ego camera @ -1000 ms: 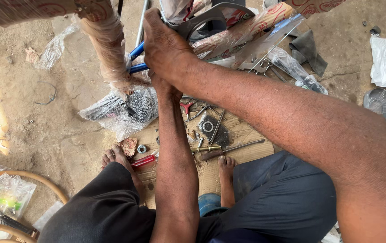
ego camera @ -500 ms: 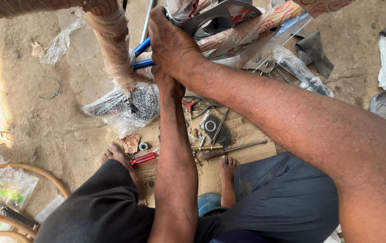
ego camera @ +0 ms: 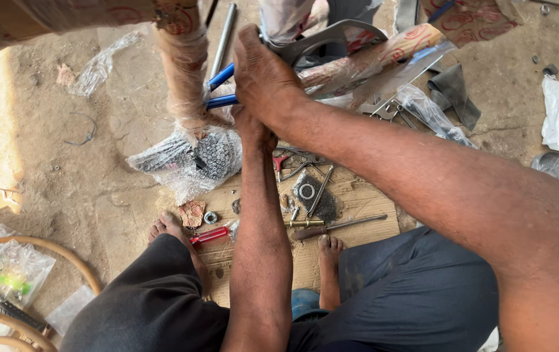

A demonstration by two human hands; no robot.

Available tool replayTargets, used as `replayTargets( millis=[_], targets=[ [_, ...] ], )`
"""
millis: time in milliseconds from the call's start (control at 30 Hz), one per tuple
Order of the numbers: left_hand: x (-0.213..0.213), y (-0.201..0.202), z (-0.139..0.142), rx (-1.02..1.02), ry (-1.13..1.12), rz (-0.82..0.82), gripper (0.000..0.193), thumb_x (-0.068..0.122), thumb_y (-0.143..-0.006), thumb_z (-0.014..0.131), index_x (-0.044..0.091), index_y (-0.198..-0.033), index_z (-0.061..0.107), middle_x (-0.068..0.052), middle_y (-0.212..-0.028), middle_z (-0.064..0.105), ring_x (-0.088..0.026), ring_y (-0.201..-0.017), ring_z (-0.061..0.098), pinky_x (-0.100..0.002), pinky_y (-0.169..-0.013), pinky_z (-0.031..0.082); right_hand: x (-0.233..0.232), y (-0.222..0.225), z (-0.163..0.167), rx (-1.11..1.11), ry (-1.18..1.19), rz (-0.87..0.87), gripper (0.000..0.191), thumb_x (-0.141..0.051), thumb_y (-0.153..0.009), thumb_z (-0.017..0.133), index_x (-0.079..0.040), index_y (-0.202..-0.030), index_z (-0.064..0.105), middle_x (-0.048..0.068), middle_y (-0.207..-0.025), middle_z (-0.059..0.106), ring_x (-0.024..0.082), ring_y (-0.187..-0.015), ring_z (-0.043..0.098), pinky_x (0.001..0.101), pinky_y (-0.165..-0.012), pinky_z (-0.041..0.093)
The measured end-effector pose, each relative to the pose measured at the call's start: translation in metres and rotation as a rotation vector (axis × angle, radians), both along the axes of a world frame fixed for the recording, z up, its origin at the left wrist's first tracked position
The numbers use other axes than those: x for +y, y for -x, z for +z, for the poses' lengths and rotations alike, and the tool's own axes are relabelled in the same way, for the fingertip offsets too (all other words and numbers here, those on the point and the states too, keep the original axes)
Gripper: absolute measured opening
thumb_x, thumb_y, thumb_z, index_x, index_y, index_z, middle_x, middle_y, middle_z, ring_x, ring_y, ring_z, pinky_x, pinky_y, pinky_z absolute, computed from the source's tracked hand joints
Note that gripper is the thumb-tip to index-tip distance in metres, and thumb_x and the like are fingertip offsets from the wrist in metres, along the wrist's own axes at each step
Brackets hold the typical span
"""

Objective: The person is assembling a bicycle frame, using wrenches to tighten bolts and nuts on the frame. They handle various small parts and tools while working on the blue frame.

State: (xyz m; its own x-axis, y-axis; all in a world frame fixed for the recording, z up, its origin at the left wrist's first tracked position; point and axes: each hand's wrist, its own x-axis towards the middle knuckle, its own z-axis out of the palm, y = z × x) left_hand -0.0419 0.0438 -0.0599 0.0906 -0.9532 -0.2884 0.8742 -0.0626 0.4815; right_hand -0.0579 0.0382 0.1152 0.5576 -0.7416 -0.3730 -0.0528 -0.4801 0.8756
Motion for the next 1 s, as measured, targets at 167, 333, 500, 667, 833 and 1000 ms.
replayTargets(
  millis=[167, 333, 500, 667, 833, 1000],
  targets=[
    [0.002, 0.002, -0.005, -0.006, 0.118, 0.047, 0.027, 0.007, -0.087, 0.076, -0.007, -0.107, 0.066, -0.014, -0.095, 0.072, -0.019, -0.076, 0.072, -0.034, -0.058, 0.06, 0.0, -0.009, 0.01, -0.056, -0.105, -0.073, 0.022, -0.028, -0.075, 0.086, -0.018, -0.093, 0.083, -0.001, -0.091, 0.071, 0.021, -0.103, 0.058, 0.0508, -0.101, 0.028],
    [0.002, 0.002, -0.011, 0.011, 0.124, 0.041, 0.035, 0.007, -0.087, 0.08, -0.009, -0.113, 0.062, -0.015, -0.101, 0.07, -0.021, -0.082, 0.072, -0.037, -0.062, 0.061, 0.002, -0.014, 0.01, -0.203, -0.058, -0.039, 0.013, -0.029, -0.076, 0.081, -0.02, -0.086, 0.082, 0.0, -0.081, 0.07, 0.022, -0.093, 0.062, 0.0515, -0.098, 0.03],
    [0.003, -0.001, -0.008, -0.265, 0.182, 0.051, 0.035, 0.013, -0.092, 0.077, -0.005, -0.118, 0.063, -0.014, -0.11, 0.071, -0.018, -0.093, 0.071, -0.033, -0.072, 0.062, 0.003, -0.013, 0.014, -0.234, -0.092, -0.033, 0.003, -0.022, -0.083, 0.079, -0.022, -0.081, 0.081, -0.008, -0.069, 0.068, 0.018, -0.085, 0.063, 0.0485, -0.096, 0.033],
    [0.002, 0.0, 0.002, -0.063, 0.089, 0.044, 0.043, 0.012, -0.088, 0.079, -0.004, -0.123, 0.059, -0.016, -0.109, 0.069, -0.021, -0.089, 0.072, -0.034, -0.065, 0.062, 0.003, -0.011, 0.024, -0.258, -0.195, 0.007, 0.005, -0.028, -0.082, 0.077, -0.024, -0.079, 0.079, -0.006, -0.07, 0.07, 0.018, -0.085, 0.063, 0.0428, -0.086, 0.036],
    [0.001, 0.0, 0.001, -0.077, 0.105, 0.043, 0.043, 0.012, -0.088, 0.077, -0.003, -0.124, 0.057, -0.015, -0.111, 0.069, -0.02, -0.091, 0.073, -0.032, -0.067, 0.063, 0.007, -0.009, 0.028, -0.264, -0.168, 0.025, 0.008, -0.027, -0.082, 0.075, -0.022, -0.079, 0.081, -0.004, -0.072, 0.071, 0.019, -0.085, 0.063, 0.0425, -0.086, 0.038],
    [0.001, 0.0, -0.002, -0.054, 0.099, 0.007, 0.035, 0.009, -0.095, 0.071, -0.007, -0.123, 0.057, -0.016, -0.108, 0.067, -0.02, -0.09, 0.071, -0.032, -0.067, 0.064, 0.011, 0.002, 0.026, -0.183, -0.124, 0.14, 0.005, -0.026, -0.08, 0.076, -0.022, -0.08, 0.079, -0.005, -0.073, 0.069, 0.019, -0.09, 0.062, 0.0415, -0.093, 0.039]
  ],
)
